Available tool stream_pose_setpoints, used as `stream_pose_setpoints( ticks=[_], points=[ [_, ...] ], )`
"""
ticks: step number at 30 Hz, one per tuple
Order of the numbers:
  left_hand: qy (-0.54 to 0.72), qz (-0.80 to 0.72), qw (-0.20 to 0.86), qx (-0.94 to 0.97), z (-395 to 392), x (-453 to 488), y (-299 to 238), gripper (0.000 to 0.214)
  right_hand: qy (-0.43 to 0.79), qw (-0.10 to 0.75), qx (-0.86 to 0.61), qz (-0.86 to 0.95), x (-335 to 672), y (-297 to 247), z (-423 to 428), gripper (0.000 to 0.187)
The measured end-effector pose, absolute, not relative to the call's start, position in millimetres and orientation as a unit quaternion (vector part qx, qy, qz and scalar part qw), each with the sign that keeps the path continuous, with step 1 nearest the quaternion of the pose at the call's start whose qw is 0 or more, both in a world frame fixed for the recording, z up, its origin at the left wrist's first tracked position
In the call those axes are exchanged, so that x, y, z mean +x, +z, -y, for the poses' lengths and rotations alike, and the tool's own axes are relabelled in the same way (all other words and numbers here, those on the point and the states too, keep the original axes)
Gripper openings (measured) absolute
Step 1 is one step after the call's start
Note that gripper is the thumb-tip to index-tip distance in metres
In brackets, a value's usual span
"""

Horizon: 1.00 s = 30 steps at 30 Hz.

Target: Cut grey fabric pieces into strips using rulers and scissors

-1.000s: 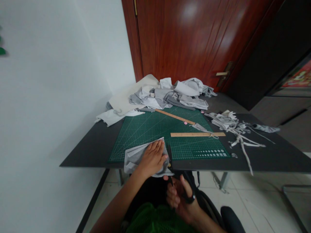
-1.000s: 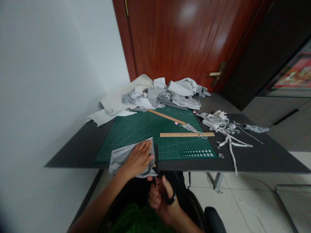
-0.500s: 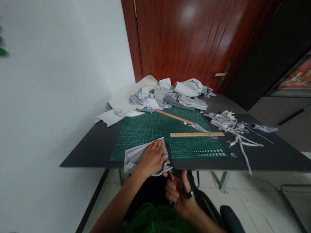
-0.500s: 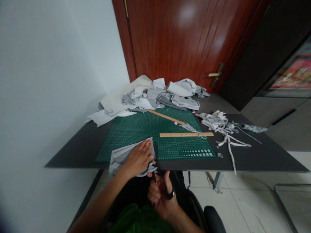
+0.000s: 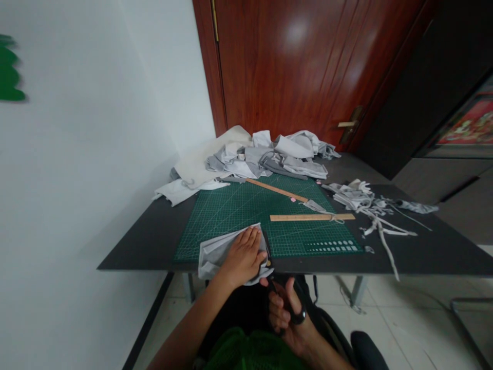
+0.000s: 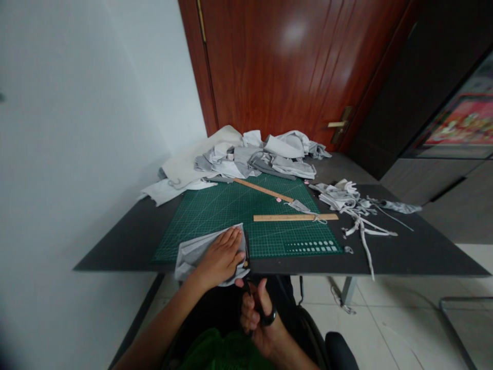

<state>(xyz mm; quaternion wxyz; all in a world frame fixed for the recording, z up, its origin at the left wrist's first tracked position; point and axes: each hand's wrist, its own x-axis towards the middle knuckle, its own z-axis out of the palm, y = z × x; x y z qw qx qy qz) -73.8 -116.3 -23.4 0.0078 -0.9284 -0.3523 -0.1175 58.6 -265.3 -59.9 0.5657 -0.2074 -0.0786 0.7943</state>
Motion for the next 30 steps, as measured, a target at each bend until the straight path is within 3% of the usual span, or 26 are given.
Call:
stream_pose_setpoints(
  ticks=[7,10,15,30],
  points=[
    [-0.117,0.311,-0.02,-0.943,147,-73,-12,0.063,0.834,0.529,-0.08,0.131,64,-110,295,0.064],
    [-0.121,0.311,-0.04,-0.942,141,-69,-3,0.055,0.829,0.538,-0.093,0.122,66,-115,302,0.064],
    [-0.13,0.314,-0.06,-0.939,127,-66,-2,0.044,0.825,0.54,-0.097,0.134,65,-115,296,0.068],
    [-0.11,0.335,-0.024,-0.935,130,-65,-9,0.054,0.763,0.601,-0.225,0.072,54,-58,287,0.069]
  ],
)
